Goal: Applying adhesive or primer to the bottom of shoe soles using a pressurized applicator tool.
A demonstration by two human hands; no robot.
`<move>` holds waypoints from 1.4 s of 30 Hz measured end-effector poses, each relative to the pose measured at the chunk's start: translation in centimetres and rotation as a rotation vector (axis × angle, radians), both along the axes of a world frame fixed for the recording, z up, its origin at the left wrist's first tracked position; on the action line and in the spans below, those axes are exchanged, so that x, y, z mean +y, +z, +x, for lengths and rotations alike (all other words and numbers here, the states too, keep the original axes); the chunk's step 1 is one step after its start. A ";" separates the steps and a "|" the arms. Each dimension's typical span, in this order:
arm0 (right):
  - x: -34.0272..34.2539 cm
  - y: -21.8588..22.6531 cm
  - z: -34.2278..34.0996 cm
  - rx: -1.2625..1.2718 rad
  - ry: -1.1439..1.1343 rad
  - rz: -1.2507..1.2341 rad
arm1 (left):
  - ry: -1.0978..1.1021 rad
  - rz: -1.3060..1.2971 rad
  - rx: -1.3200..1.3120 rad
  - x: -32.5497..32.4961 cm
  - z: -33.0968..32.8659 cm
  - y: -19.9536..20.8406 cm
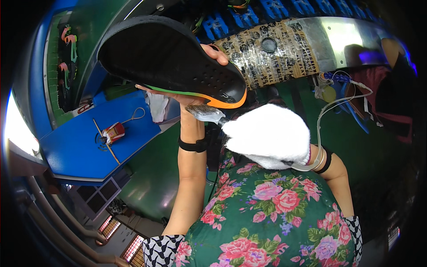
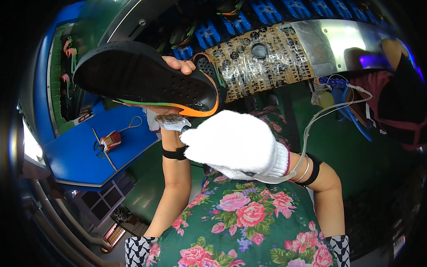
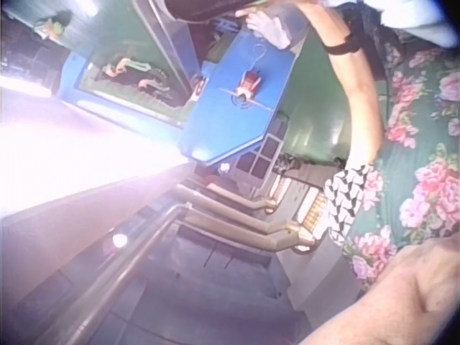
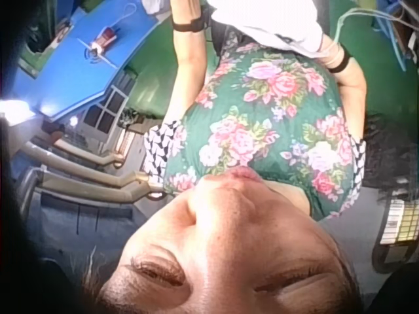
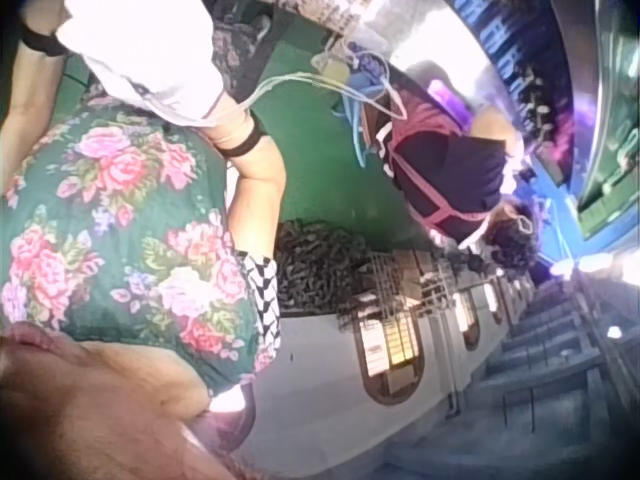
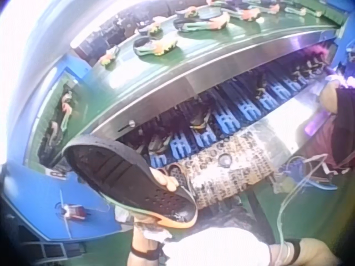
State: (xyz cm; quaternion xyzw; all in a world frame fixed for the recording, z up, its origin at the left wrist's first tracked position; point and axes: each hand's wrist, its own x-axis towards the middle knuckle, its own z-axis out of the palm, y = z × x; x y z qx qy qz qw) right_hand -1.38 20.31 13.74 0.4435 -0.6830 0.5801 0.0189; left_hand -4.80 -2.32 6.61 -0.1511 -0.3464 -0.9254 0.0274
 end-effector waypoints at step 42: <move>2.1 -1.1 -1.3 -0.227 0.287 -0.133 | -0.347 -0.093 -0.179 -1.2 0.3 -0.3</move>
